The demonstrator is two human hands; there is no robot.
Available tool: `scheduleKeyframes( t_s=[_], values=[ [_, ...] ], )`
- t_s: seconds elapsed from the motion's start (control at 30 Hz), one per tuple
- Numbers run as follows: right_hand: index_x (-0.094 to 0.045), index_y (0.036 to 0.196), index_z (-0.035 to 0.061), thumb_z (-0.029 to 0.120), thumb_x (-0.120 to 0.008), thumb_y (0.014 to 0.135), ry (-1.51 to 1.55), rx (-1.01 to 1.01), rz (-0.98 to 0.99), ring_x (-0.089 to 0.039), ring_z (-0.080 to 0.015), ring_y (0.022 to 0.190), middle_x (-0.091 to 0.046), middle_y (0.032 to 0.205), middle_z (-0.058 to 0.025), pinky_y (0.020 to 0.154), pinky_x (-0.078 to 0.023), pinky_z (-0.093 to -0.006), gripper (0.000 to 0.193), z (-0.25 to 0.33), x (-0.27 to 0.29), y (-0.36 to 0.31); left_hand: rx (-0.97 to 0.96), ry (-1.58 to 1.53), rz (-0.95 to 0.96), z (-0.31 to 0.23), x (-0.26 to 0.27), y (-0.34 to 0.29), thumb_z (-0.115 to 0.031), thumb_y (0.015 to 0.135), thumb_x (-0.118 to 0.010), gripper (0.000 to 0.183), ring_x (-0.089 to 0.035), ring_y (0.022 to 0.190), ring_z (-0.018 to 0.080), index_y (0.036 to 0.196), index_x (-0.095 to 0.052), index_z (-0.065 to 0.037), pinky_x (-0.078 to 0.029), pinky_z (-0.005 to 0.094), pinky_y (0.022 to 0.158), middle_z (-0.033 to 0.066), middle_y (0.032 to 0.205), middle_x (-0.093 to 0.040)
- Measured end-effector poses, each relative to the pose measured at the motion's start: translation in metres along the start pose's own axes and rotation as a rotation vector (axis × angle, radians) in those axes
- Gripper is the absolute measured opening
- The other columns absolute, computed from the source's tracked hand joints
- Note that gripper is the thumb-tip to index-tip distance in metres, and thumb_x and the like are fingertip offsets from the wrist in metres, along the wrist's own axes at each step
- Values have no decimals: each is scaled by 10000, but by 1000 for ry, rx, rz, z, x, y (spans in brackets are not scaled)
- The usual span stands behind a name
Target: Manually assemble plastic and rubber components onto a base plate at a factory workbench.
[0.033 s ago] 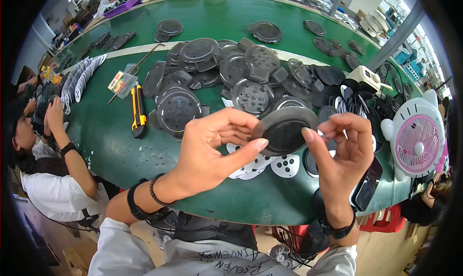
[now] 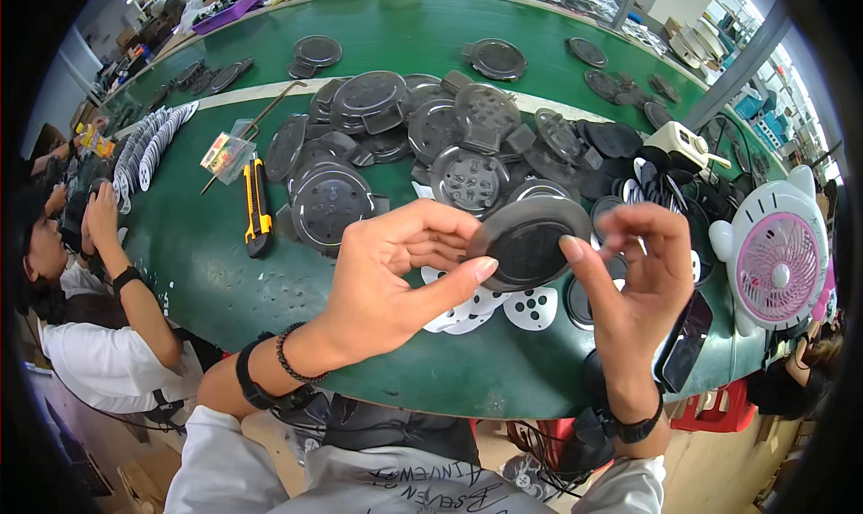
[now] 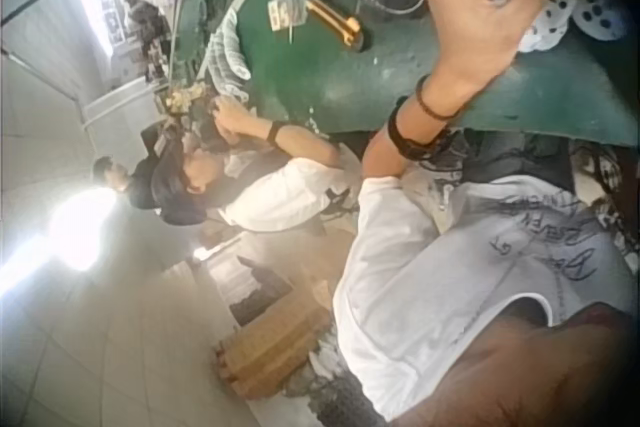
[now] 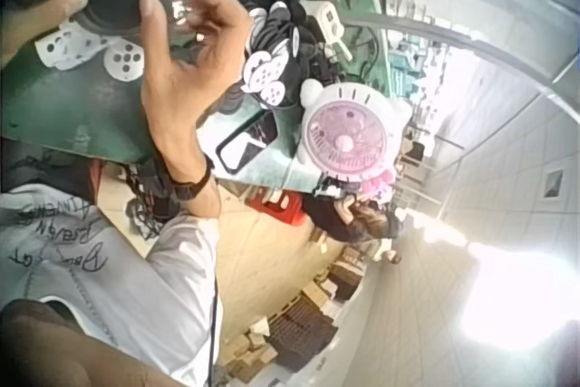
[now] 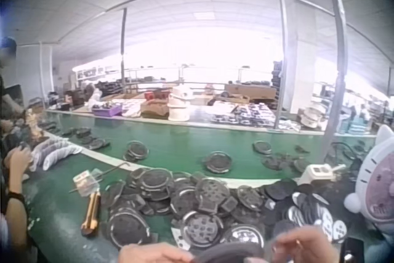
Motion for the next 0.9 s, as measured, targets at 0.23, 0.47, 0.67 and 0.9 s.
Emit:
scheduleKeyframes(
  t_s=[0.23, 0.47, 0.67, 0.9],
  values=[
    [-574, 1194, -27, 53, -722, 942, 205, -223, 13, -602, -91, 851, -647, 996, -70, 755, -499, -212, 303, -30, -7, 6, 164, -211, -72, 21, 13, 12, -9, 899, -759, 302, -706, 867, 128, 1162, -622, 48, -576, 255, 763, 105, 1022, -726],
    [-689, 1048, 16, 129, -760, 883, -224, -239, 207, -602, -128, 797, -698, 915, -61, 702, -481, -276, 212, -59, 4, 19, 90, -220, -237, -11, 58, 133, -280, 955, -746, 573, -614, 1139, 170, 1355, -498, 46, -526, 318, 996, 107, 1241, -613],
    [-663, 1109, 27, 143, -812, 800, -405, -129, 350, -613, -274, 912, -647, 990, -119, 802, -508, -380, 362, -50, 9, 19, 27, 168, -152, 3, 36, 77, -195, 936, -736, 590, -545, 1239, 194, 1428, -467, -12, -454, 333, 1031, 141, 1378, -548],
    [-746, 989, 98, 178, -871, 654, -618, -164, 817, -553, -323, 1028, -619, 1051, -108, 923, -450, -407, 366, -65, 45, -1, 52, 132, -87, 20, 20, 43, -81, 959, -655, 401, -561, 1159, 154, 1332, -517, -27, -467, 299, 987, 100, 1298, -589]
  ],
)
Point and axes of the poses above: each hand's wrist, its own y-axis towards the middle knuckle, its own x-axis out of the back of the hand, z = x × y, the point moved 9 cm from there along y, towards the middle knuckle
